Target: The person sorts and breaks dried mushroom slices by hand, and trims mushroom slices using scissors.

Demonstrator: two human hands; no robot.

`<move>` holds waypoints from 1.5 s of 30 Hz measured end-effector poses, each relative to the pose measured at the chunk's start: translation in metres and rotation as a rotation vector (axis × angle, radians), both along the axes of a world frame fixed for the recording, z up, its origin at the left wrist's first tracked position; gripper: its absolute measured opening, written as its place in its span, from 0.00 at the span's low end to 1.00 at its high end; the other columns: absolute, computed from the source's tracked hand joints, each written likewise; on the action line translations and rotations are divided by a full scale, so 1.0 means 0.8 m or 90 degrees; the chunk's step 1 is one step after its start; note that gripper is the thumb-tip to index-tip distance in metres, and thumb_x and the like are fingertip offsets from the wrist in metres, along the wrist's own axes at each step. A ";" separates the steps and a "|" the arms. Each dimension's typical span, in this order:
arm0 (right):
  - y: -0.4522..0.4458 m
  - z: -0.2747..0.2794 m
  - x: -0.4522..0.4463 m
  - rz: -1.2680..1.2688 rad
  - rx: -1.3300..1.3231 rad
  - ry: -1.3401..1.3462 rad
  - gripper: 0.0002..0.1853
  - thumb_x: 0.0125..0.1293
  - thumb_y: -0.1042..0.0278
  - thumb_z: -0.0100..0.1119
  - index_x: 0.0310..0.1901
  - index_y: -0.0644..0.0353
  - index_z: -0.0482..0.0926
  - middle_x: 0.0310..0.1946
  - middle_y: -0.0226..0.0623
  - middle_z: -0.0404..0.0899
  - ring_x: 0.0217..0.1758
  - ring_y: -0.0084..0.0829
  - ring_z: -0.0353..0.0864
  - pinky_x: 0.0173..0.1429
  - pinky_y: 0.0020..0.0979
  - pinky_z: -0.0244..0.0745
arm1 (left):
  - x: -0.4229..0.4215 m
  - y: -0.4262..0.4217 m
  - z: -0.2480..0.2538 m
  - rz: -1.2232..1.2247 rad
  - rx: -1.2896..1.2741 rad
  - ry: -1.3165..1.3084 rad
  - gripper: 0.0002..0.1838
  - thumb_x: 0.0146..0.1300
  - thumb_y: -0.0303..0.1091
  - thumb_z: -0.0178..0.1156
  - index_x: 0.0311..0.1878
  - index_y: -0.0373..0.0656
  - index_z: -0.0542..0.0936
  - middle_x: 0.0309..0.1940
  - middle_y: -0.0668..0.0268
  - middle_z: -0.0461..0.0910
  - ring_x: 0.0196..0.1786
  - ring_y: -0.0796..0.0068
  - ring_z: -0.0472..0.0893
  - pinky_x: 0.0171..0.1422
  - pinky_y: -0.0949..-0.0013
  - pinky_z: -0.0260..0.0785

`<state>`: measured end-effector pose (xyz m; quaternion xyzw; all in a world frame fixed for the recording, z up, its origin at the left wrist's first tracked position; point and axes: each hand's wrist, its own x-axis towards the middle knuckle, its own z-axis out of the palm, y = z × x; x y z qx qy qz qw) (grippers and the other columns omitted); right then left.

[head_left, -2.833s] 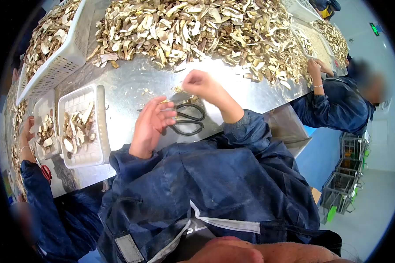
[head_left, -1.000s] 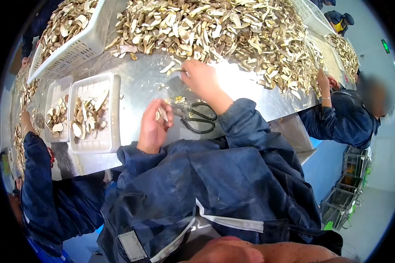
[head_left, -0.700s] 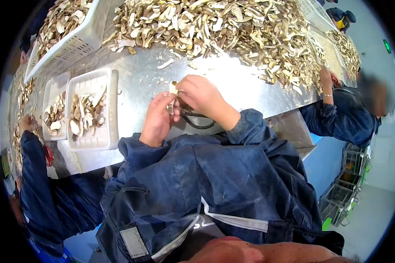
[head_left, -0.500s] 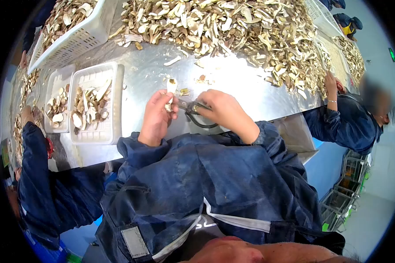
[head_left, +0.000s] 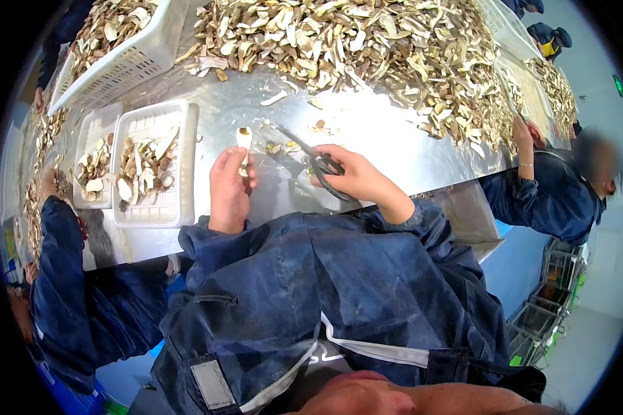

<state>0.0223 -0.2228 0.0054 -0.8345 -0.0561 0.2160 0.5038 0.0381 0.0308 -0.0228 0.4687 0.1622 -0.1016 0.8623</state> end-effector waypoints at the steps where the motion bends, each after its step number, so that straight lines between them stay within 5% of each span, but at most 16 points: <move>1: 0.000 -0.007 -0.004 -0.039 0.071 0.038 0.31 0.62 0.61 0.74 0.64 0.59 0.72 0.29 0.20 0.74 0.33 0.15 0.70 0.37 0.21 0.64 | 0.000 0.000 0.000 0.000 0.004 0.000 0.07 0.69 0.35 0.61 0.44 0.43 0.76 0.32 0.69 0.77 0.28 0.80 0.73 0.29 0.76 0.64; 4: 0.002 -0.007 -0.016 -0.035 0.151 0.041 0.30 0.57 0.53 0.77 0.57 0.58 0.77 0.31 0.26 0.77 0.34 0.19 0.71 0.38 0.24 0.66 | 0.002 -0.009 -0.001 -0.024 0.005 0.002 0.07 0.69 0.35 0.61 0.44 0.44 0.76 0.31 0.69 0.77 0.27 0.81 0.73 0.28 0.76 0.63; 12: 0.017 -0.020 -0.018 -0.010 0.305 0.097 0.25 0.61 0.63 0.72 0.57 0.60 0.75 0.31 0.29 0.80 0.32 0.19 0.73 0.37 0.26 0.68 | -0.003 -0.026 0.006 -0.163 0.003 0.021 0.06 0.69 0.34 0.61 0.41 0.44 0.76 0.31 0.69 0.78 0.25 0.84 0.72 0.25 0.80 0.59; 18: 0.013 -0.008 -0.020 0.058 0.068 0.019 0.16 0.68 0.72 0.62 0.56 0.62 0.77 0.34 0.31 0.85 0.37 0.15 0.78 0.39 0.24 0.72 | -0.001 -0.017 -0.002 -0.191 0.007 0.031 0.06 0.68 0.34 0.62 0.42 0.45 0.75 0.31 0.69 0.78 0.24 0.85 0.72 0.24 0.80 0.59; 27: 0.012 -0.011 -0.012 0.038 -0.239 -0.245 0.16 0.58 0.64 0.67 0.47 0.59 0.80 0.31 0.47 0.84 0.34 0.48 0.84 0.38 0.42 0.77 | -0.002 0.002 0.000 -0.189 -0.151 0.037 0.07 0.70 0.35 0.59 0.46 0.44 0.76 0.30 0.69 0.76 0.25 0.82 0.70 0.23 0.79 0.57; 33: 0.011 0.024 0.018 0.151 -0.478 -0.318 0.13 0.60 0.56 0.66 0.38 0.57 0.80 0.30 0.45 0.83 0.35 0.48 0.84 0.39 0.44 0.78 | -0.001 0.009 -0.022 -0.131 -0.382 0.105 0.08 0.71 0.35 0.59 0.49 0.46 0.78 0.36 0.67 0.79 0.28 0.78 0.74 0.25 0.76 0.64; 39: 0.003 -0.034 0.122 -0.122 -0.461 -0.546 0.14 0.63 0.55 0.63 0.34 0.60 0.82 0.27 0.43 0.82 0.33 0.49 0.84 0.37 0.46 0.77 | -0.003 0.003 -0.033 -0.063 -0.404 0.078 0.11 0.72 0.37 0.56 0.52 0.44 0.78 0.47 0.61 0.82 0.48 0.65 0.83 0.48 0.64 0.80; 45: 0.013 -0.029 0.133 -0.083 -0.313 -0.296 0.14 0.62 0.58 0.65 0.32 0.63 0.83 0.36 0.47 0.86 0.39 0.45 0.86 0.42 0.38 0.79 | -0.004 0.005 -0.028 -0.043 -0.468 0.028 0.16 0.75 0.41 0.50 0.57 0.40 0.75 0.55 0.55 0.78 0.63 0.56 0.75 0.67 0.52 0.71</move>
